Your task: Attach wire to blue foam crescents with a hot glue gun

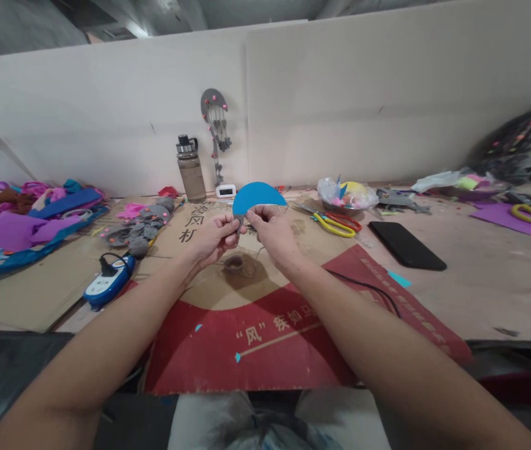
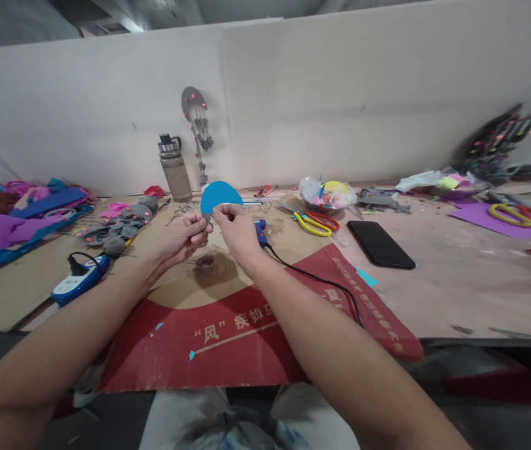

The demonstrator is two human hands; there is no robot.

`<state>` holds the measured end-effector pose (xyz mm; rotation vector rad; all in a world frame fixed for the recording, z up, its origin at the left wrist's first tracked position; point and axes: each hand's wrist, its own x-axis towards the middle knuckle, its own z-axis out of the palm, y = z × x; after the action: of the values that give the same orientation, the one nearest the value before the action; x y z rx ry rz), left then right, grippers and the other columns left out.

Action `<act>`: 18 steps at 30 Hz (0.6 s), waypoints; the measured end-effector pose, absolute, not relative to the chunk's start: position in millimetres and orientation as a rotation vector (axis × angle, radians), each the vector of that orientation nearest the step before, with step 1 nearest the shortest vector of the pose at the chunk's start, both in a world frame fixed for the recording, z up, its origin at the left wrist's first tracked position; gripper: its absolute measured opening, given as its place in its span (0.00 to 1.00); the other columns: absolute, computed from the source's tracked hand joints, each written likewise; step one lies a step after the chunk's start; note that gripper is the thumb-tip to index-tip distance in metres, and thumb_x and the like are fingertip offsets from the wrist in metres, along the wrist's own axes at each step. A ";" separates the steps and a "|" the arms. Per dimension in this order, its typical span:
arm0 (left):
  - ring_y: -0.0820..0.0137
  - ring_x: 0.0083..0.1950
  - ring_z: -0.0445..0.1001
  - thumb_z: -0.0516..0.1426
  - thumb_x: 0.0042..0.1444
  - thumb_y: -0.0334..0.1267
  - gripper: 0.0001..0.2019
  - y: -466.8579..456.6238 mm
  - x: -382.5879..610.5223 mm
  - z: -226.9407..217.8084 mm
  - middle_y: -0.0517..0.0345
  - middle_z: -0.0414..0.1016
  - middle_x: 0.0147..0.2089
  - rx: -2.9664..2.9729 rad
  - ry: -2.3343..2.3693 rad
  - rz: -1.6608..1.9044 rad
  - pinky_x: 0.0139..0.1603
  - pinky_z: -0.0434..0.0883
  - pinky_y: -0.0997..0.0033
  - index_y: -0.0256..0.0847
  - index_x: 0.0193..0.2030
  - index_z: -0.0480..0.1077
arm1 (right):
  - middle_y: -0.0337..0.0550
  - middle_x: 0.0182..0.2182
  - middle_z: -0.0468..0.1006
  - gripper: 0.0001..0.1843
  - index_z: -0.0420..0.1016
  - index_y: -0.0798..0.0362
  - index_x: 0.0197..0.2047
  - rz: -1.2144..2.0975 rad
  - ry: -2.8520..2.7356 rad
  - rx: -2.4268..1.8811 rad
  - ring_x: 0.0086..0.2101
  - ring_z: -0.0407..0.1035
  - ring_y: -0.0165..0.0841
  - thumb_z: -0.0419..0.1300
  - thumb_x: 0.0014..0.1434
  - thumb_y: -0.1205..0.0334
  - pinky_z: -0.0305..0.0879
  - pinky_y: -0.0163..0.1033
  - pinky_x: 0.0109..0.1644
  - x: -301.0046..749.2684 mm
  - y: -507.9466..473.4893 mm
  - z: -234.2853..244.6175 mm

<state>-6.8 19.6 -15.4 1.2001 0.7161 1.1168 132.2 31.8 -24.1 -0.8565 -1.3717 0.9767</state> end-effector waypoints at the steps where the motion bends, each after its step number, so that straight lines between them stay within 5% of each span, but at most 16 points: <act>1: 0.86 0.16 0.54 0.62 0.49 0.36 0.10 20.8 -7.9 -16.7 0.61 0.66 0.22 1.195 0.714 1.094 0.18 0.53 0.82 0.33 0.27 0.67 | 0.34 0.20 0.65 0.11 0.68 0.52 0.27 1.010 -1.367 -0.841 0.21 0.56 0.25 0.57 0.53 0.54 0.53 0.34 0.26 131.5 30.4 -24.0; 9: 0.87 0.16 0.54 0.61 0.50 0.37 0.08 22.5 -7.3 -21.1 0.58 0.69 0.27 1.177 0.735 1.072 0.14 0.50 0.84 0.34 0.29 0.69 | 0.36 0.21 0.69 0.12 0.68 0.52 0.28 1.053 -1.407 -0.790 0.23 0.61 0.25 0.57 0.54 0.52 0.56 0.33 0.27 127.9 32.9 -29.7; 18: 0.78 0.19 0.64 0.57 0.49 0.31 0.02 18.2 -1.6 -21.2 0.62 0.65 0.20 1.189 0.719 1.167 0.19 0.58 0.78 0.37 0.28 0.66 | 0.34 0.22 0.66 0.14 0.70 0.54 0.30 0.954 -1.341 -0.790 0.25 0.60 0.26 0.61 0.49 0.50 0.63 0.35 0.33 122.1 45.6 -45.6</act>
<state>-1.6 18.2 -21.2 1.1889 0.7188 1.1674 122.1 45.6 -45.6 -0.7897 -1.3408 0.9540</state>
